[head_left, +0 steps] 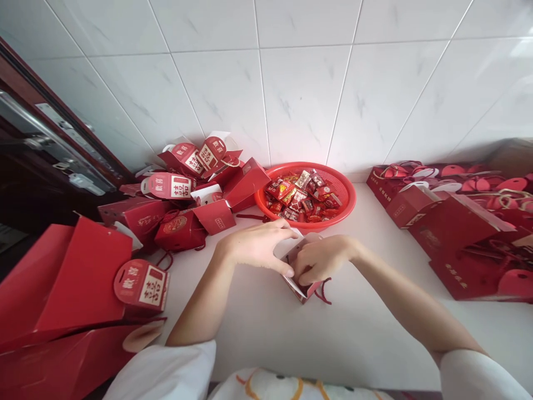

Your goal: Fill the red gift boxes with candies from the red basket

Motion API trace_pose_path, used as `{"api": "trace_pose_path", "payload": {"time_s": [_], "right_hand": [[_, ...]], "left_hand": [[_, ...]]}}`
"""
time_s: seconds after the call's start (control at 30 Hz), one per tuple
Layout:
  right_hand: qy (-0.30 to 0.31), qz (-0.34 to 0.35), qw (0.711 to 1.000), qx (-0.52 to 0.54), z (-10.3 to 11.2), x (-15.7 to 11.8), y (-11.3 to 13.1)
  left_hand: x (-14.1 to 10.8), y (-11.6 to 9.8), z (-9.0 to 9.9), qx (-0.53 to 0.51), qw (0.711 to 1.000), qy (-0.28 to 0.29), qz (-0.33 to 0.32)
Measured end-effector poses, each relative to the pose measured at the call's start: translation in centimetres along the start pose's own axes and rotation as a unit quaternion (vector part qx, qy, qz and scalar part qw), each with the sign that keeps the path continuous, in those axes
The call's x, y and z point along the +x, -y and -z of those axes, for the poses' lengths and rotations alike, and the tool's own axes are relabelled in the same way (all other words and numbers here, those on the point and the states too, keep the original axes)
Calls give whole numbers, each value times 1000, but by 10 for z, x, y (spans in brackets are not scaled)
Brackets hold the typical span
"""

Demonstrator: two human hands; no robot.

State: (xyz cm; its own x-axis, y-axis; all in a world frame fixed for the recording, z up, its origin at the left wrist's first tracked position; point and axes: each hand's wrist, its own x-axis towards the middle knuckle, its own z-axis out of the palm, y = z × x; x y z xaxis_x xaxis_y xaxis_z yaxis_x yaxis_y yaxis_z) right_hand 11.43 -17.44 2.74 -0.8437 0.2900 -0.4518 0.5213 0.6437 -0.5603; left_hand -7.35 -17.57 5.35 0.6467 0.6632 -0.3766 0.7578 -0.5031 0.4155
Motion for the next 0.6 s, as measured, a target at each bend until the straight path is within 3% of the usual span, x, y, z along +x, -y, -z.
{"api": "trace_pose_path", "payload": {"time_s": [0.07, 0.23, 0.3, 0.47, 0.6], "right_hand": [[34, -37, 999, -10, 3, 7, -1], [10, -123, 992, 13, 5, 9, -6], [26, -110, 993, 21, 6, 5, -8], [48, 0, 999, 9, 9, -11, -4], [24, -2, 999, 30, 1, -33, -1]], "left_hand": [[0, 1, -1, -3, 1000, 0, 5], [2, 0, -3, 3, 1000, 7, -8], [2, 0, -3, 3, 1000, 9, -12], [3, 1, -3, -1, 999, 1, -33], [3, 2, -4, -10, 999, -7, -31]]}}
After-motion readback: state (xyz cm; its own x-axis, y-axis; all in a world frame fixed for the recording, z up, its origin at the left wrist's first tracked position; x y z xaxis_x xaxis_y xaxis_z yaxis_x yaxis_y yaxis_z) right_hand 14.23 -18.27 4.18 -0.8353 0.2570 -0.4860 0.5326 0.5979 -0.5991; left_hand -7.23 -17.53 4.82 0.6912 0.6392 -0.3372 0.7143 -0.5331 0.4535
